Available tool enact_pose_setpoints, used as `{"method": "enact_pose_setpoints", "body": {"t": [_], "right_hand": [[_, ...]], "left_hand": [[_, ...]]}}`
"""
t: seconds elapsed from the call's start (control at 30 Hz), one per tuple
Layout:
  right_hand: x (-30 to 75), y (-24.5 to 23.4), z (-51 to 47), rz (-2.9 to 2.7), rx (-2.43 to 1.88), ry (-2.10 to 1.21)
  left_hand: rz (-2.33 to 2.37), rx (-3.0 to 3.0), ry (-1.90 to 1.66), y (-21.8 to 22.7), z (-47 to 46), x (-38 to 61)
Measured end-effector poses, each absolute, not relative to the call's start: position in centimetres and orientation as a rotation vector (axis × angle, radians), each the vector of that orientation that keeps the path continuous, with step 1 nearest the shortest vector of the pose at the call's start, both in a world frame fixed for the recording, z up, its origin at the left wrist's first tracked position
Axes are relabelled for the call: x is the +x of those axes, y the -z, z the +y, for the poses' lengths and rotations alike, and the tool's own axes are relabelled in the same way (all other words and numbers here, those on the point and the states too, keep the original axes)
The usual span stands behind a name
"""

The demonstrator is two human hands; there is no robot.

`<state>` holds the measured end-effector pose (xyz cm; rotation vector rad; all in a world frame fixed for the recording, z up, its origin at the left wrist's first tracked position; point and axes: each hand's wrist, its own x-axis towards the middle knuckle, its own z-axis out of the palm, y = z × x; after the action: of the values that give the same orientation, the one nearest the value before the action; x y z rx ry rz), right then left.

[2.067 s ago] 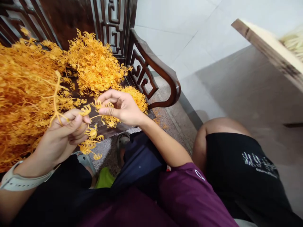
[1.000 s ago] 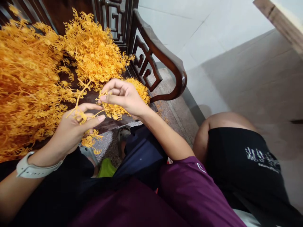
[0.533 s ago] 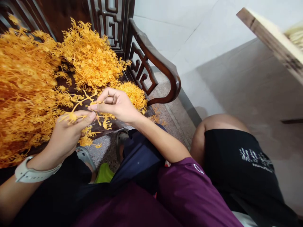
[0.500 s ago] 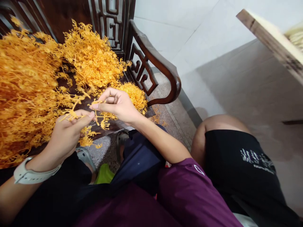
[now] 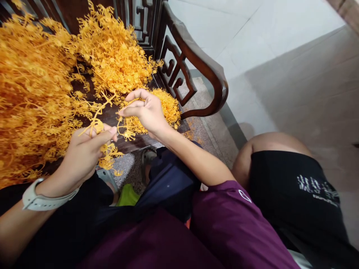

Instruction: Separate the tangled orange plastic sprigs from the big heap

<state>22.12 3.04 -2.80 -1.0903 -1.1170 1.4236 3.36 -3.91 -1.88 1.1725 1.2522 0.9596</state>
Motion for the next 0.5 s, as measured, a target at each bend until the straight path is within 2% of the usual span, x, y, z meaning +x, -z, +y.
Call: {"method": "enact_pose_setpoints", "body": {"t": [0.33,0.5], "right_hand": [[21.2,4.1,3.9,-1.347,-1.054,-1.235],[25.3,5.8,8.8,-1.418,-1.171,-0.722]], "left_hand": [[1.324,1.316,-0.996,2.1,-3.7,3.1],[1.256,1.389,-0.918,1.1,-6.3,3.6]]}}
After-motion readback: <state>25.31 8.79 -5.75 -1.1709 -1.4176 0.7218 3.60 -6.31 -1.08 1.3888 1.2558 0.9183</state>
